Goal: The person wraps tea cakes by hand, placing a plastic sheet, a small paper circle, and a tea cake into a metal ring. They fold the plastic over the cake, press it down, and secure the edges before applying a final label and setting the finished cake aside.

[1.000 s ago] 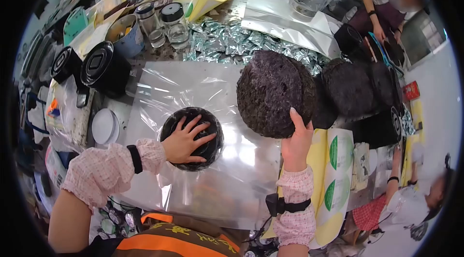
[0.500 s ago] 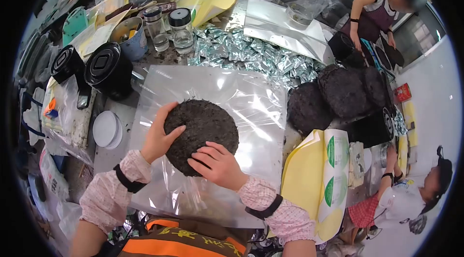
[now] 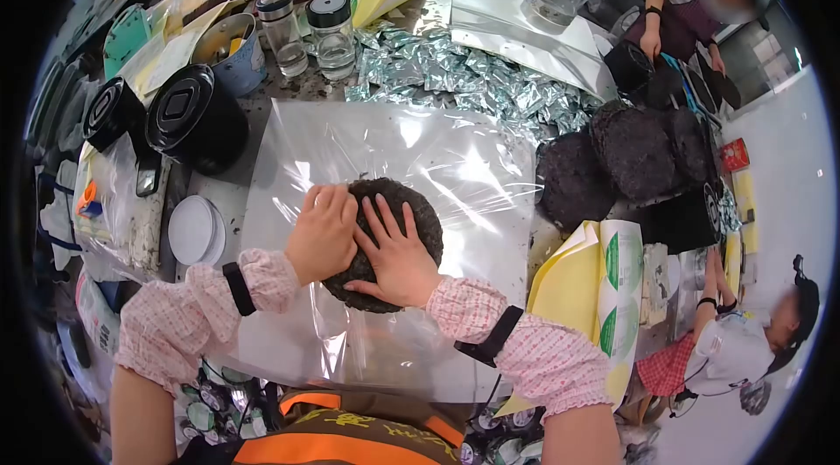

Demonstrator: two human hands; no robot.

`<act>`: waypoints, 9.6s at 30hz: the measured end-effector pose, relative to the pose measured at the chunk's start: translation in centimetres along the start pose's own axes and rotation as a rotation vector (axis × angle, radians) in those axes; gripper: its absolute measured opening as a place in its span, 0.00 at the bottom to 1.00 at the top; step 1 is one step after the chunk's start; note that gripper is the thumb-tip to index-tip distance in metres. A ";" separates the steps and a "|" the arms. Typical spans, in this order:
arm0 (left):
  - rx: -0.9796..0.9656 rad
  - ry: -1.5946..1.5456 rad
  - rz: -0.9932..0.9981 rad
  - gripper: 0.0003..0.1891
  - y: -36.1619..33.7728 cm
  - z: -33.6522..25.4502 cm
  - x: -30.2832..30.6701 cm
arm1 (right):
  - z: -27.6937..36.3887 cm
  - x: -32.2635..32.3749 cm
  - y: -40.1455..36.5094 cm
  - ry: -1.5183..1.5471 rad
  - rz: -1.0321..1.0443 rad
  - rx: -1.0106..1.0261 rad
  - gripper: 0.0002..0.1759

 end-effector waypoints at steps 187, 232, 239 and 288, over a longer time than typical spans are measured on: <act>0.065 0.036 0.079 0.41 -2.1 -5.1 -1.9 | -3.5 3.4 -15.3 0.358 -0.750 -0.323 0.40; 0.486 -0.755 -0.509 0.17 -9.2 0.6 2.5 | -3.3 2.7 -10.3 0.844 -0.841 -0.576 0.15; 0.787 -1.154 -0.402 0.21 -14.1 9.2 -2.3 | -3.5 -1.1 -12.4 1.004 -0.681 -0.728 0.14; 0.602 0.010 -0.274 0.09 -22.2 19.7 4.2 | -4.9 8.1 -24.7 0.193 -0.675 -0.494 0.05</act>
Point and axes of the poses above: each hand's wrist, its own y-axis towards the middle knuckle, its own x-axis out of the back of the hand, z = x × y, the point moved 6 cm from there along y, towards the middle knuckle, and after that the axes turned 1 degree about -x, right-handed, at the moved point
